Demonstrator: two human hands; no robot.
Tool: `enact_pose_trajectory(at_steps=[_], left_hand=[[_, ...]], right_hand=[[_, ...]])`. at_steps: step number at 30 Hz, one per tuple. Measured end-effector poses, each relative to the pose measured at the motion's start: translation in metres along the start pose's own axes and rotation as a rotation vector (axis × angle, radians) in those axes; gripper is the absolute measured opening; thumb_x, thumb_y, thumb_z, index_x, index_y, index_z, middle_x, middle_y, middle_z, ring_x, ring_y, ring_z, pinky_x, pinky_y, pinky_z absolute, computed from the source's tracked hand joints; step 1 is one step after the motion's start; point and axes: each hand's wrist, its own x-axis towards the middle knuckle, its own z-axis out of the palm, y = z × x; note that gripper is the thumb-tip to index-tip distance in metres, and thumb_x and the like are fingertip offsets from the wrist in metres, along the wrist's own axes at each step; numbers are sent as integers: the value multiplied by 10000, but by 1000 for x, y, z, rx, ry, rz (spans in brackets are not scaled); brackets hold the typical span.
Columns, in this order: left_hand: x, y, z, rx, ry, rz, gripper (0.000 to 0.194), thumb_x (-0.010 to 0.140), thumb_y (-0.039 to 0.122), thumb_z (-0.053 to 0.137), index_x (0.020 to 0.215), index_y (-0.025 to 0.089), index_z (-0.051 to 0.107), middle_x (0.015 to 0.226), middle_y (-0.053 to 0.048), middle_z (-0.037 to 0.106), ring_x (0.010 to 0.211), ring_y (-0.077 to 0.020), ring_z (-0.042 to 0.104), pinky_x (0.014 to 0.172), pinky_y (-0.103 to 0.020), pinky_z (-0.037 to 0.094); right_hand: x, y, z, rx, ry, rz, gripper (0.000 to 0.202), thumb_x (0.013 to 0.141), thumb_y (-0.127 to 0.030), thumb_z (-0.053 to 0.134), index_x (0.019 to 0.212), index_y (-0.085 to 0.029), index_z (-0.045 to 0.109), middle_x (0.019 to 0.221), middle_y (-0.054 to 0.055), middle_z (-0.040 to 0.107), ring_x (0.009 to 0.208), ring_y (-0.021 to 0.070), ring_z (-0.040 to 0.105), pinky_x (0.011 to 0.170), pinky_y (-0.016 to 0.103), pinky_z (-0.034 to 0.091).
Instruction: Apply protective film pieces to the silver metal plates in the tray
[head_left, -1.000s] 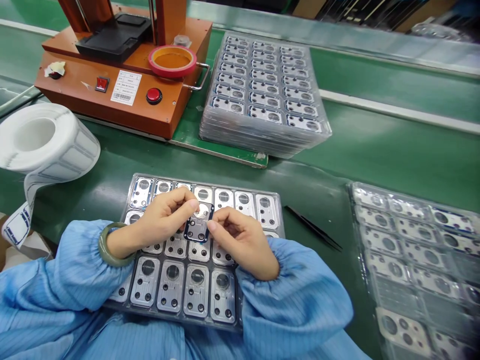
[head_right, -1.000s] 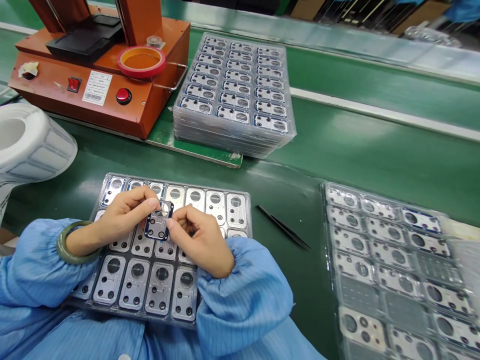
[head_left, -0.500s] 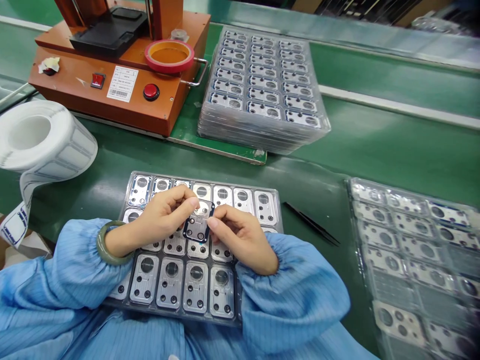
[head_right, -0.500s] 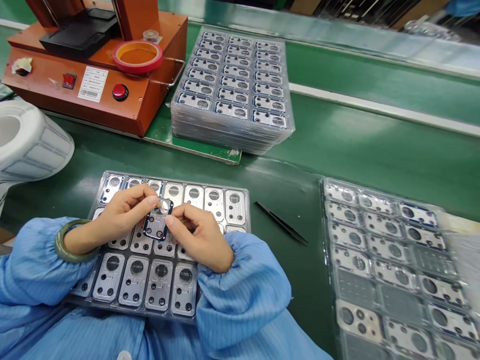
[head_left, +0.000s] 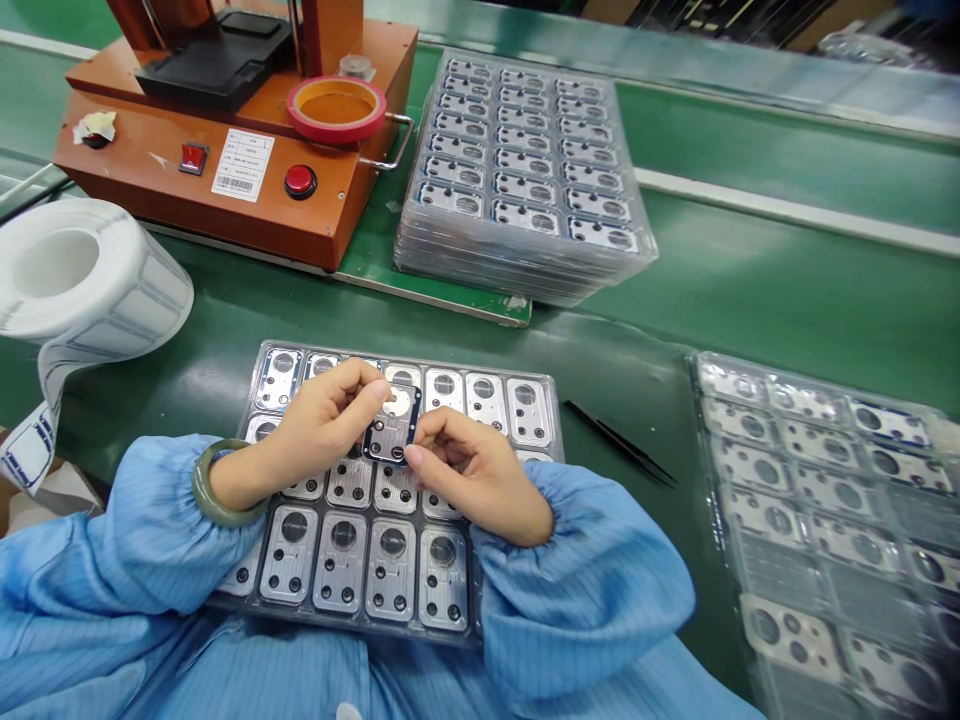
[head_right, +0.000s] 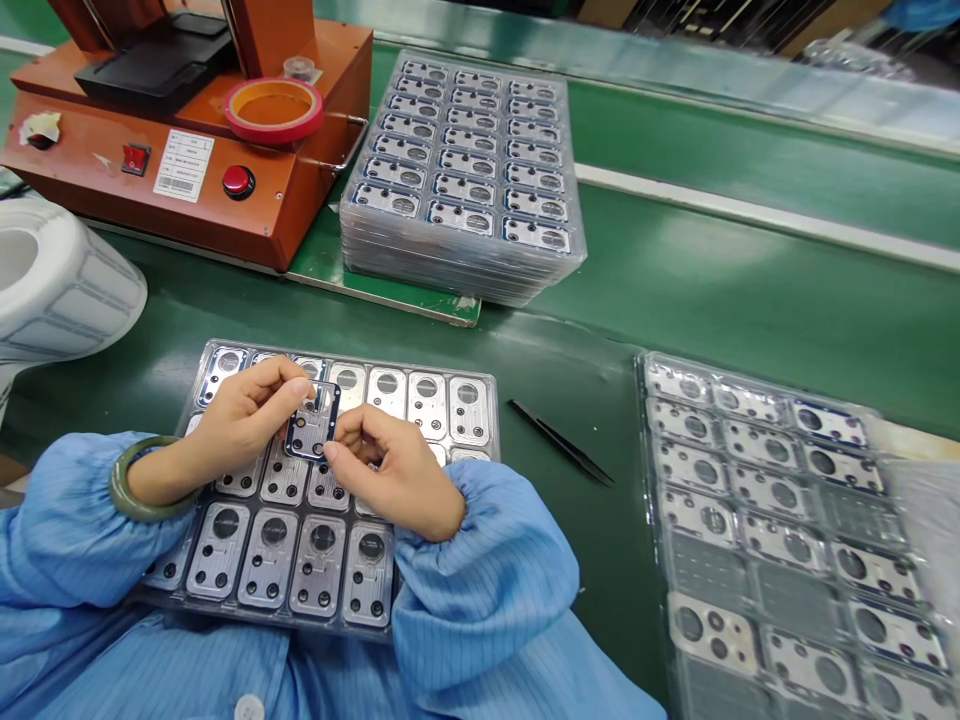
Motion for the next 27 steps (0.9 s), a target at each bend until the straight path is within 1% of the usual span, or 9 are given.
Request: enact_pose_trajectory(at_steps=[3, 6, 9, 12, 14, 17, 21, 24, 27], left_hand=[[-1, 0, 0, -4, 3, 6, 210, 915, 305, 470, 762, 171, 521, 588, 43, 457, 490, -69, 432, 457, -192, 356], [-1, 0, 0, -34, -10, 4, 206, 916, 306, 468, 767, 171, 514, 579, 46, 447, 481, -67, 425, 453, -188, 349], [-2, 1, 0, -47, -47, -21, 206, 910, 316, 474, 769, 171, 511, 589, 47, 445, 491, -69, 433, 465, -187, 360], [-2, 1, -1, -39, -129, -37, 217, 910, 327, 465, 772, 168, 516, 635, 37, 465, 518, -71, 443, 486, -193, 371], [-2, 2, -2, -33, -170, -26, 220, 908, 327, 459, 772, 165, 521, 674, 26, 486, 542, -74, 452, 504, -198, 378], [-2, 2, -4, -42, -190, -1, 205, 893, 323, 462, 784, 164, 531, 692, 18, 497, 568, -84, 459, 523, -207, 383], [-1, 4, -4, -43, -212, 34, 119, 826, 254, 504, 763, 159, 537, 675, 16, 505, 587, -91, 456, 544, -212, 379], [0, 4, -3, -15, -213, 15, 72, 767, 205, 523, 717, 154, 532, 636, 26, 488, 555, -82, 431, 520, -207, 355], [0, 3, -3, 5, -218, -30, 43, 714, 161, 519, 673, 153, 525, 601, 35, 470, 531, -75, 418, 498, -199, 338]], right_hand=[[-1, 0, -2, 18, -21, -23, 142, 834, -302, 600, 817, -181, 527, 676, -17, 556, 564, 94, 554, 532, 219, 476], [0, 1, -4, 109, -44, -9, 213, 866, -387, 568, 856, -176, 549, 687, -2, 576, 593, 112, 577, 570, 244, 501], [1, 1, -4, 160, 29, 25, 253, 858, -431, 582, 859, -179, 556, 654, -12, 567, 567, 109, 574, 551, 234, 492], [1, 0, -2, 159, 95, 64, 253, 839, -428, 610, 803, -188, 537, 634, -27, 550, 533, 99, 571, 521, 218, 469], [0, 0, 0, 138, 103, 86, 255, 845, -424, 599, 772, -191, 525, 608, -31, 547, 519, 100, 573, 508, 215, 454], [-1, 2, 0, 71, 94, 102, 243, 853, -409, 578, 762, -193, 516, 600, -30, 543, 513, 101, 562, 492, 217, 440], [-1, 3, 1, -53, 68, 46, 197, 850, -345, 554, 736, -191, 506, 584, -36, 502, 482, 83, 488, 457, 212, 399], [0, 2, 2, -117, 61, -2, 170, 843, -308, 539, 724, -190, 511, 557, -44, 468, 465, 73, 427, 437, 206, 360], [0, 0, 3, -164, 58, -27, 150, 838, -288, 536, 728, -187, 530, 554, -41, 475, 475, 75, 422, 444, 207, 357]])
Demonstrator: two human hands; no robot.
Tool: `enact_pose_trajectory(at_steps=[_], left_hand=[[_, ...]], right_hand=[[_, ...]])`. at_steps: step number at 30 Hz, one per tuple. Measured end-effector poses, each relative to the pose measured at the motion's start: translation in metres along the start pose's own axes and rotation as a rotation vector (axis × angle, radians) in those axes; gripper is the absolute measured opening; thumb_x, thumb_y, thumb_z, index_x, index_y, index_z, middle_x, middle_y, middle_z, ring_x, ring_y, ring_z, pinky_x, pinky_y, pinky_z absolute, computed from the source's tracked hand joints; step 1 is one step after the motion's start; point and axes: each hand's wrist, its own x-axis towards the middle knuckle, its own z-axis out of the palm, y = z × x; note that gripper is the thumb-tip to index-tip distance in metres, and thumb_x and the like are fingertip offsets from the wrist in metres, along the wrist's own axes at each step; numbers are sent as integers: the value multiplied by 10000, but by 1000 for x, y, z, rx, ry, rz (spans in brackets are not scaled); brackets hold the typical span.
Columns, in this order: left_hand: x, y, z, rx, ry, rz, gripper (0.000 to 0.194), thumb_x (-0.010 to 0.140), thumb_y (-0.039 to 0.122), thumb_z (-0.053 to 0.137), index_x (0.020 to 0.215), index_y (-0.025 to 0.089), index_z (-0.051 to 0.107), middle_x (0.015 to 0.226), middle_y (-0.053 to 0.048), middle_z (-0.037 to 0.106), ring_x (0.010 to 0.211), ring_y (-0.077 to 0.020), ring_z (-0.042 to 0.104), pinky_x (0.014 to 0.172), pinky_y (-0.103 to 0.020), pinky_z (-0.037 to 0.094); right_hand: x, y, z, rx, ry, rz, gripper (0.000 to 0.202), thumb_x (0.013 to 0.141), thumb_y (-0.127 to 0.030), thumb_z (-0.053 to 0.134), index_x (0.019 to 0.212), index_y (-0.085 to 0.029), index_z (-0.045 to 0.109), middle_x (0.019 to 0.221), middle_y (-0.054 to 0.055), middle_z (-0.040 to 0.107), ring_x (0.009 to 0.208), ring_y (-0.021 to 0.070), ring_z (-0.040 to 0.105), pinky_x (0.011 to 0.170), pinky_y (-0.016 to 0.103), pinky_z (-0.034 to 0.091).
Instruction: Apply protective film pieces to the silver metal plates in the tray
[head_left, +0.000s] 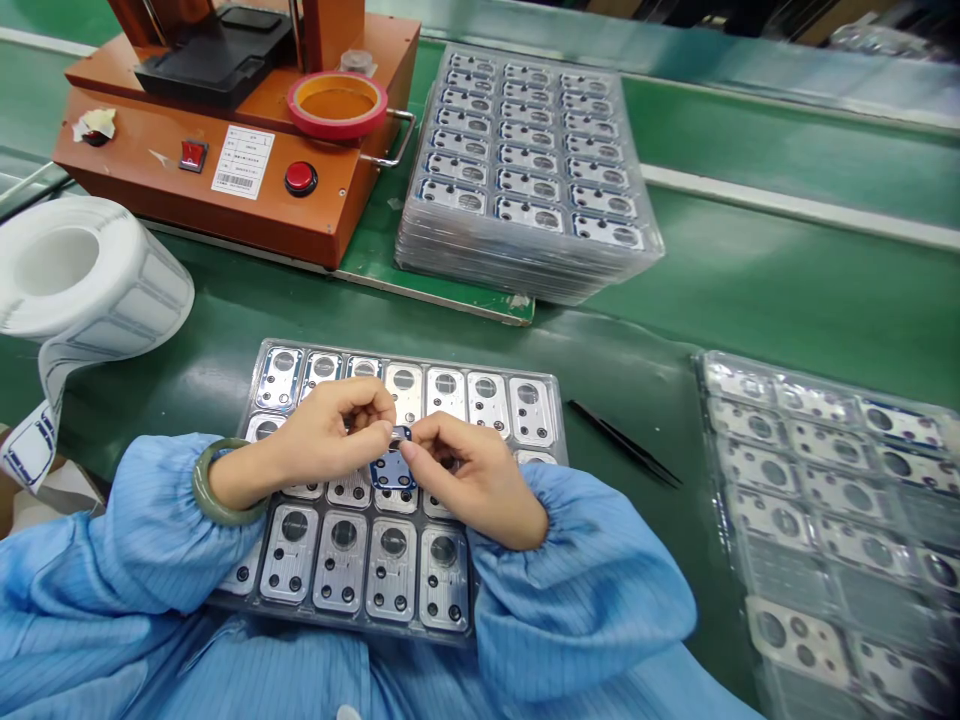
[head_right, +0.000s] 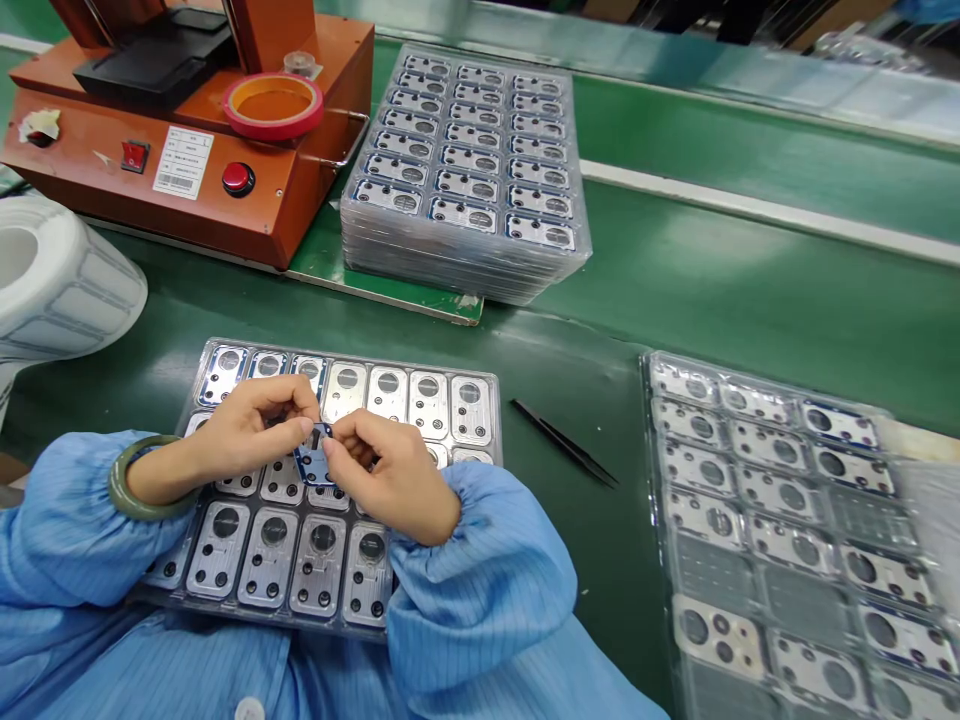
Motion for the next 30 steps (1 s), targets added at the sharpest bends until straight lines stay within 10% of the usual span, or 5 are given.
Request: enact_pose_trajectory(at_steps=[9, 17, 30], left_hand=[[1, -1, 0, -190, 4, -99, 89, 782, 239, 569, 788, 151, 582, 678, 15, 561, 503, -70, 533, 471, -184, 448], [7, -5, 0, -272, 339, -152, 192, 815, 330, 618, 809, 154, 544, 640, 37, 576, 443, -68, 584, 439, -166, 500], [7, -9, 3, -237, 332, -69, 186, 846, 338, 595, 841, 166, 524, 667, 39, 579, 467, -64, 593, 458, -165, 503]], right_hand=[[1, 1, -2, 46, 94, 58, 186, 839, -325, 563, 715, -190, 531, 585, -33, 506, 483, 82, 451, 461, 213, 374], [3, 1, -8, 105, -38, 159, 246, 855, -390, 519, 727, -181, 546, 639, 12, 601, 531, 118, 545, 514, 244, 432], [3, 2, -6, 106, 27, 209, 169, 799, -329, 538, 723, -178, 546, 596, -9, 566, 503, 105, 514, 480, 232, 402]])
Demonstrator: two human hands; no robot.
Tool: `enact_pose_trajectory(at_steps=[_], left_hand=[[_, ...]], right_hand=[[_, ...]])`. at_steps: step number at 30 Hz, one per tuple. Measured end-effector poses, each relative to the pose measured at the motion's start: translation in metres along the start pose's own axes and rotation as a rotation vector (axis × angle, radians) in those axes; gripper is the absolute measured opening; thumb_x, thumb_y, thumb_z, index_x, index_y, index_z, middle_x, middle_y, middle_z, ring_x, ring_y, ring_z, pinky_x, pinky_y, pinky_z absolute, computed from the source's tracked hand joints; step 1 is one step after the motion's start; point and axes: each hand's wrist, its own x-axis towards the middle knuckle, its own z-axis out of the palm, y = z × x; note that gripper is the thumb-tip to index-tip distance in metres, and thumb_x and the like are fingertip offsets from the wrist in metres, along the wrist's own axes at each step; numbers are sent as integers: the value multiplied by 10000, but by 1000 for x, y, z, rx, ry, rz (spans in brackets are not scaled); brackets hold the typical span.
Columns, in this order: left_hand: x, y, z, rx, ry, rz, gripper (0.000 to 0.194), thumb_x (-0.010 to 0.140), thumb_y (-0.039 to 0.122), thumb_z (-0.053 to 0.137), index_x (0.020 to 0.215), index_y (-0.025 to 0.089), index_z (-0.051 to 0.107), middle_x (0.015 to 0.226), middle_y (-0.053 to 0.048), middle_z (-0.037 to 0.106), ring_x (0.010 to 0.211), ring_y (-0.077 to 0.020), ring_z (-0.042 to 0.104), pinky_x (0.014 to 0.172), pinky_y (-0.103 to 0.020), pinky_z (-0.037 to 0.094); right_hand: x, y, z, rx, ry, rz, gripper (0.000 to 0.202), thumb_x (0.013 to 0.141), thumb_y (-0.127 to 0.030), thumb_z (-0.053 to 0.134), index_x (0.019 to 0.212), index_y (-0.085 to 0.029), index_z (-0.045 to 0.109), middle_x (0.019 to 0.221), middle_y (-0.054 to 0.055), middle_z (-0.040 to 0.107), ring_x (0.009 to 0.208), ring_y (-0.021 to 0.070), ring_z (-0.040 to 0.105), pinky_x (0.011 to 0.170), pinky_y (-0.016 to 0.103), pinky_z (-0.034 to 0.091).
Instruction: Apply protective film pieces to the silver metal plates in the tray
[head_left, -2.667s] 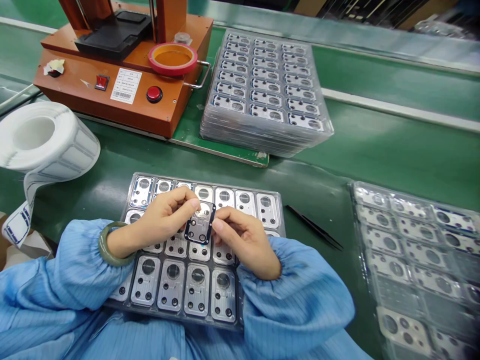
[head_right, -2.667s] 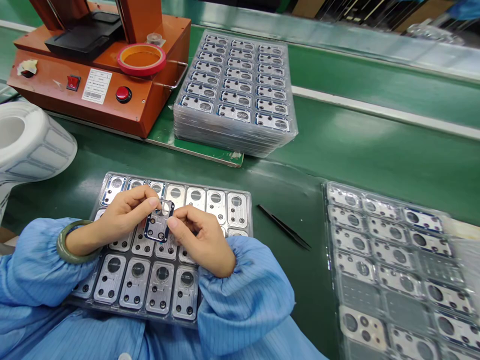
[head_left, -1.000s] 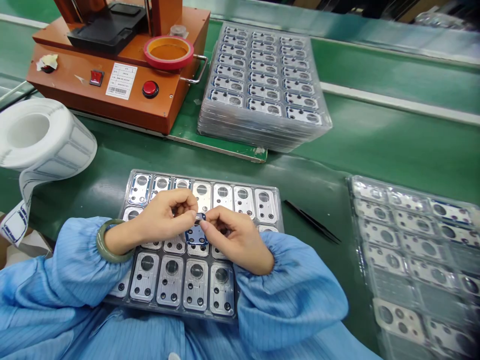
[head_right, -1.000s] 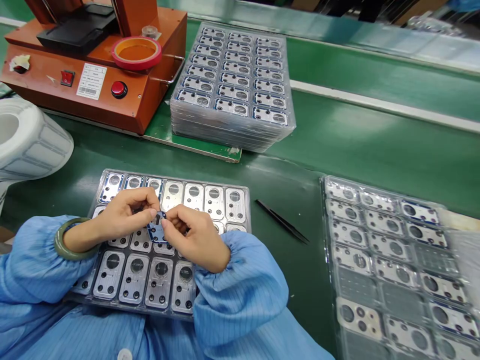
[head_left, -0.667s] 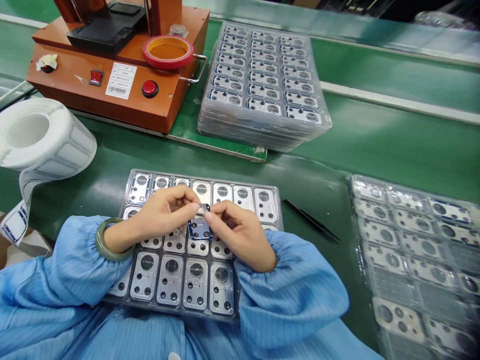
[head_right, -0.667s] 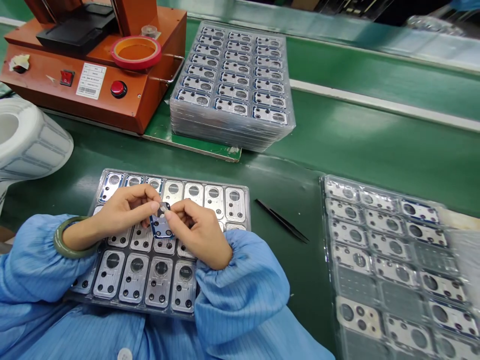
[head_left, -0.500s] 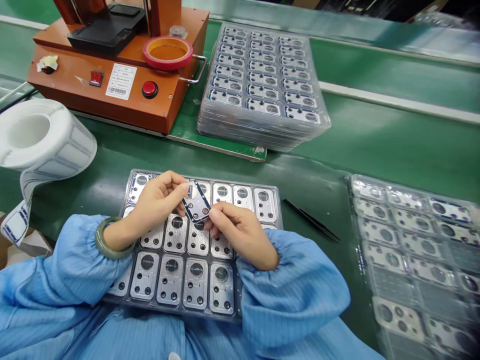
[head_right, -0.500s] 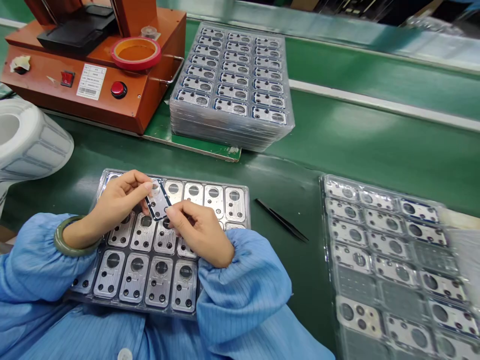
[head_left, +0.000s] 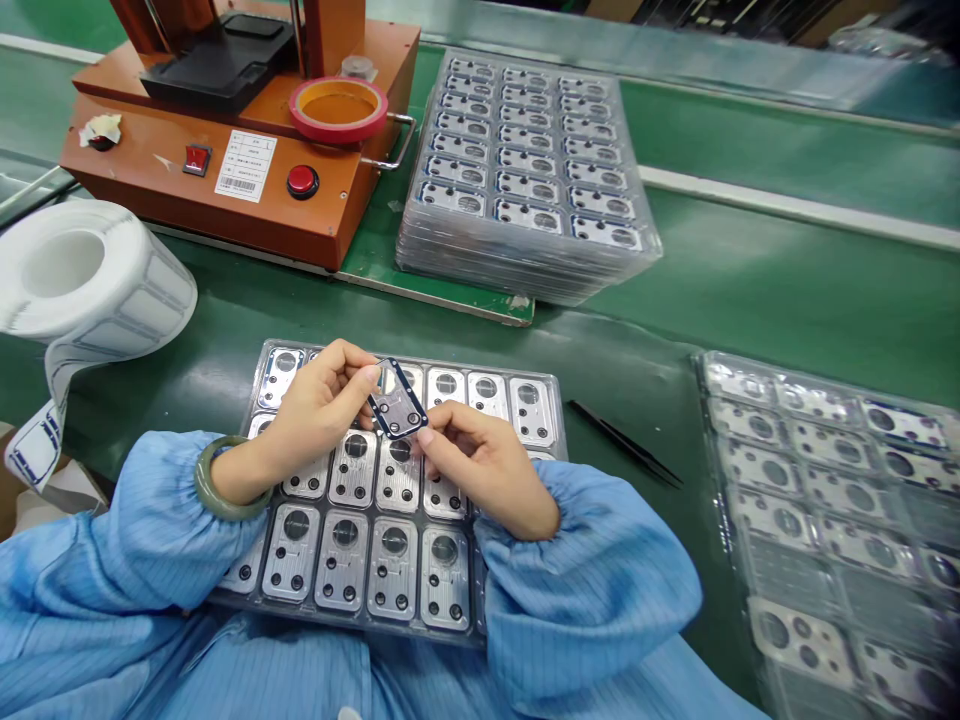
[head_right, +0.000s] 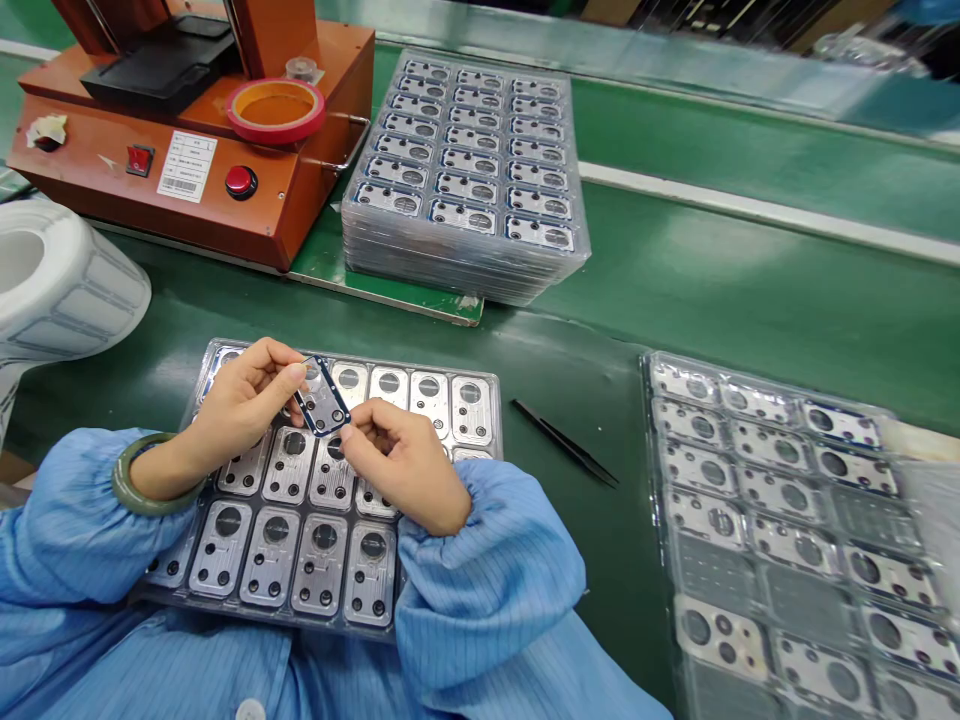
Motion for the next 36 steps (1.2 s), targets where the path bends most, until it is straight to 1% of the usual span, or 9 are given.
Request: enact_pose_trajectory(at_steps=[2, 4, 8, 14, 19, 24, 30, 36], left_hand=[[-1, 0, 0, 10, -4, 2, 190, 851, 343, 589, 839, 166, 521, 663, 37, 583, 473, -67, 596, 468, -169, 506], [-1, 0, 0, 14, -2, -1, 202, 850, 354, 590, 841, 165, 521, 657, 34, 589, 476, -73, 601, 469, -174, 506], [-1, 0, 1, 13, 16, 6, 211, 849, 366, 593, 858, 167, 524, 662, 33, 598, 481, -76, 606, 466, -170, 501], [-2, 0, 1, 31, 25, 18, 198, 856, 355, 587, 869, 165, 533, 684, 26, 609, 499, -77, 616, 484, -170, 506], [-2, 2, 2, 3, 15, -2, 204, 848, 351, 598, 870, 158, 536, 661, 27, 608, 495, -77, 618, 480, -167, 507], [0, 5, 4, -40, 16, -51, 222, 832, 353, 618, 849, 148, 537, 658, 30, 609, 483, -77, 620, 469, -168, 516], [1, 4, 5, -50, 7, -46, 221, 837, 354, 615, 858, 152, 529, 675, 26, 622, 482, -78, 629, 468, -166, 522], [0, 3, 5, -64, -8, -47, 219, 839, 347, 615, 852, 152, 514, 655, 36, 605, 483, -77, 633, 466, -159, 523]], right_hand=[[1, -1, 0, -23, 18, 0, 152, 783, -312, 547, 709, -179, 550, 563, -19, 544, 498, 104, 503, 483, 233, 400], [1, -1, 0, -25, 27, 10, 149, 773, -315, 557, 704, -182, 545, 572, -16, 554, 506, 108, 512, 487, 237, 408], [1, -1, 2, 32, 23, 39, 177, 774, -352, 570, 727, -188, 526, 601, -10, 572, 516, 114, 534, 492, 242, 425], [1, -2, 3, 74, 28, 51, 188, 783, -357, 590, 747, -188, 518, 612, -16, 570, 520, 111, 541, 506, 243, 437], [2, 0, 4, 87, 24, 44, 195, 773, -360, 600, 738, -188, 515, 600, -27, 545, 520, 106, 520, 512, 242, 422], [5, 0, 7, 121, 59, 57, 177, 751, -334, 582, 712, -193, 483, 601, -30, 531, 516, 99, 490, 504, 242, 404], [6, -2, 7, 148, 61, 49, 165, 723, -323, 568, 685, -202, 462, 583, -37, 508, 507, 95, 466, 494, 235, 386], [6, -2, 6, 138, 92, 44, 134, 707, -296, 553, 666, -203, 466, 570, -30, 528, 489, 96, 464, 473, 232, 387]])
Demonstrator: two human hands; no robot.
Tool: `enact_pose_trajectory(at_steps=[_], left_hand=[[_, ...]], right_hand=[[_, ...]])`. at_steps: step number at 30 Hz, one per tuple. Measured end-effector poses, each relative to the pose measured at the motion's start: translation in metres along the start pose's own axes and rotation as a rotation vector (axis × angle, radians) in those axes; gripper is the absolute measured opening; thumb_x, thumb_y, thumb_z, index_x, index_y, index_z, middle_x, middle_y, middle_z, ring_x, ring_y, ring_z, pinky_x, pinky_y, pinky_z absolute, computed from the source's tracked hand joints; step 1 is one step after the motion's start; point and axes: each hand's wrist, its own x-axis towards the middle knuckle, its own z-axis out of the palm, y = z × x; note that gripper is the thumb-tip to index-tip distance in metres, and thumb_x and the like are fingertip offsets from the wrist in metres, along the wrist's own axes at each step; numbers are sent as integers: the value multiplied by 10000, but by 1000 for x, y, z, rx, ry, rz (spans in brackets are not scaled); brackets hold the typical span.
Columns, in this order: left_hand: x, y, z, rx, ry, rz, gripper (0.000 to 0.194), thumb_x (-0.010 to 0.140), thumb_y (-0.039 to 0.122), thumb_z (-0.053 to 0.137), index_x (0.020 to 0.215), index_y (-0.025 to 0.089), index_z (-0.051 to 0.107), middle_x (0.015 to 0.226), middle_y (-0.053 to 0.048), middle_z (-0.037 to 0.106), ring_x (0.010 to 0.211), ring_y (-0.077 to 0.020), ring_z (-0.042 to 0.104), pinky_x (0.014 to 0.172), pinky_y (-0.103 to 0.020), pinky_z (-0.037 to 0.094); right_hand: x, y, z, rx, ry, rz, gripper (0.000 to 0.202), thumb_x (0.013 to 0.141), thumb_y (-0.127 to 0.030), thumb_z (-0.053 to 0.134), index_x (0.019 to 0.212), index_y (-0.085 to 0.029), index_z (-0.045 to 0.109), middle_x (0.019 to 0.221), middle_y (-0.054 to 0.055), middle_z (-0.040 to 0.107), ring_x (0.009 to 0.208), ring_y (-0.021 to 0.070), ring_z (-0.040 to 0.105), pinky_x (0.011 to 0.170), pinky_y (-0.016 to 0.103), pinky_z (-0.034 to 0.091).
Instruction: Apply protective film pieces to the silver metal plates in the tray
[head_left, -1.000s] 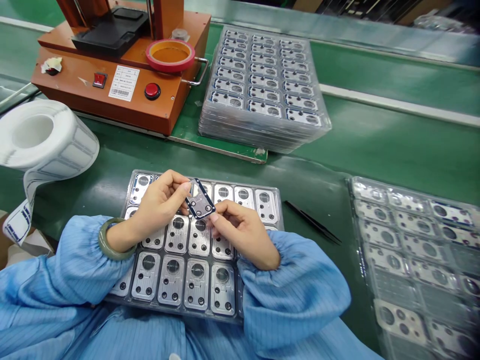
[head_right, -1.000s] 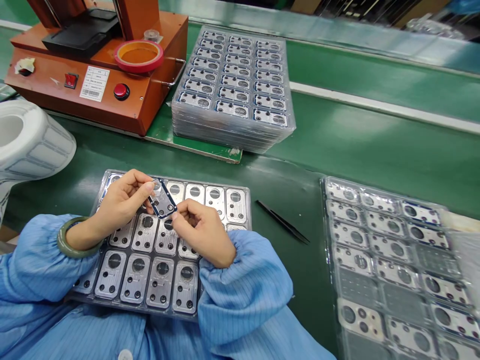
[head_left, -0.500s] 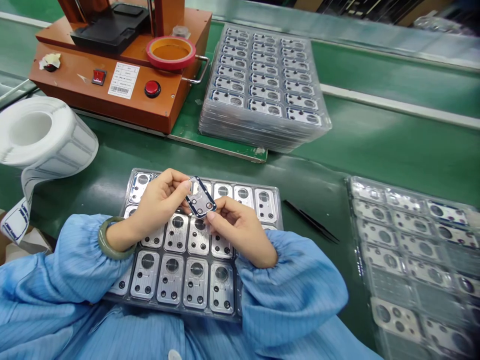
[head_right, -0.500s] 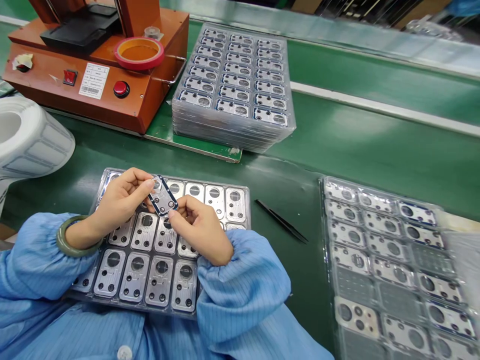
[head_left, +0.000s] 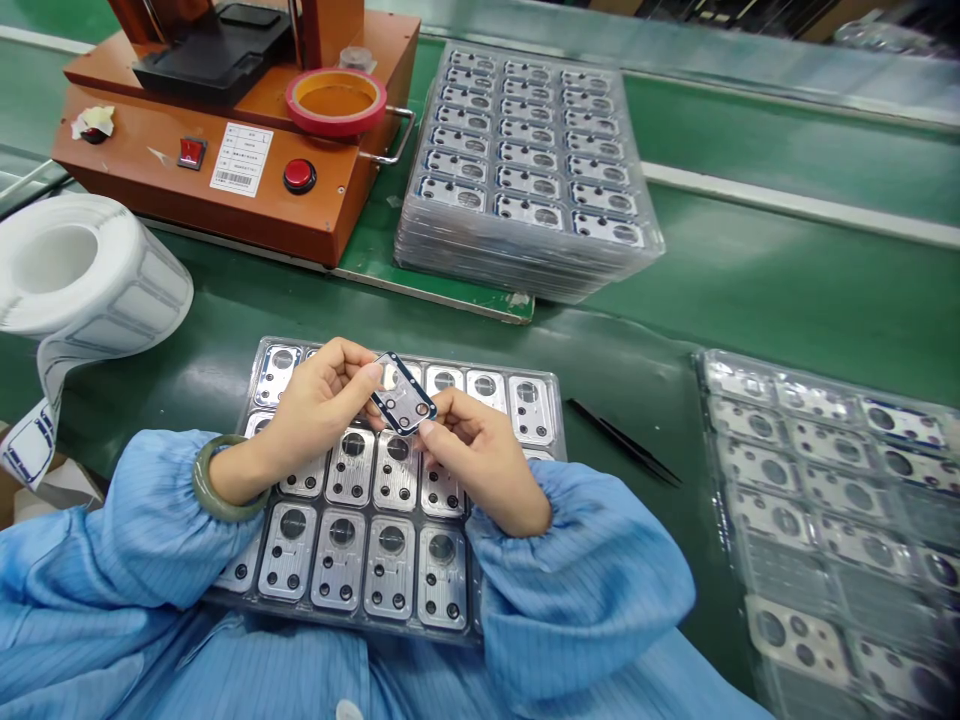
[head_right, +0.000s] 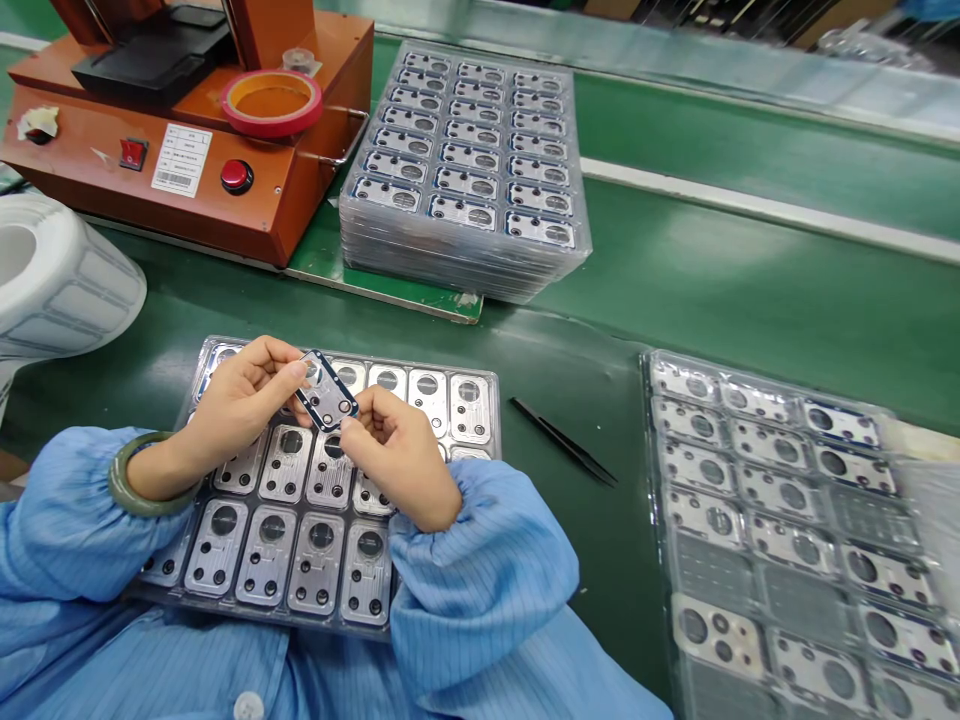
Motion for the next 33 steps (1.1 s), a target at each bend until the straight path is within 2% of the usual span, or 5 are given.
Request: enact_pose_trajectory(at_steps=[9, 20, 24, 28, 33], left_hand=[[-1, 3, -1, 17, 6, 1, 210, 847, 340, 606, 855, 156, 505, 635, 48, 580, 493, -82, 638, 471, -162, 527], [-2, -1, -1, 35, 31, 59, 205, 850, 345, 600, 869, 158, 520, 675, 28, 618, 499, -81, 637, 483, -168, 525], [-2, -3, -2, 68, 10, 64, 180, 840, 328, 611, 865, 165, 541, 654, 37, 601, 498, -79, 627, 492, -174, 524], [1, -5, -3, 107, -39, 1, 241, 825, 333, 627, 987, 162, 576, 633, 40, 591, 541, -96, 636, 555, -201, 547], [5, -5, -3, 101, 71, -13, 364, 797, 313, 661, 1092, 149, 526, 926, -27, 630, 613, -75, 647, 626, -219, 562]], right_hand=[[-1, -1, -2, 13, 38, 10, 170, 761, -313, 553, 657, -190, 499, 569, -15, 587, 452, 87, 486, 456, 219, 409], [-3, 0, -1, -40, -84, -55, 151, 781, -321, 594, 782, -186, 525, 651, -17, 550, 540, 99, 509, 515, 239, 428], [-2, 4, 0, -3, 28, -118, 186, 813, -343, 591, 907, -186, 553, 670, -21, 543, 559, 104, 527, 523, 242, 456], [3, 10, -1, -36, 155, -117, 197, 812, -368, 604, 865, -180, 577, 651, -16, 562, 510, 99, 528, 486, 237, 464], [7, 14, 0, -110, 326, -64, 210, 821, -380, 582, 876, -179, 595, 632, -13, 582, 521, 121, 558, 491, 252, 489]])
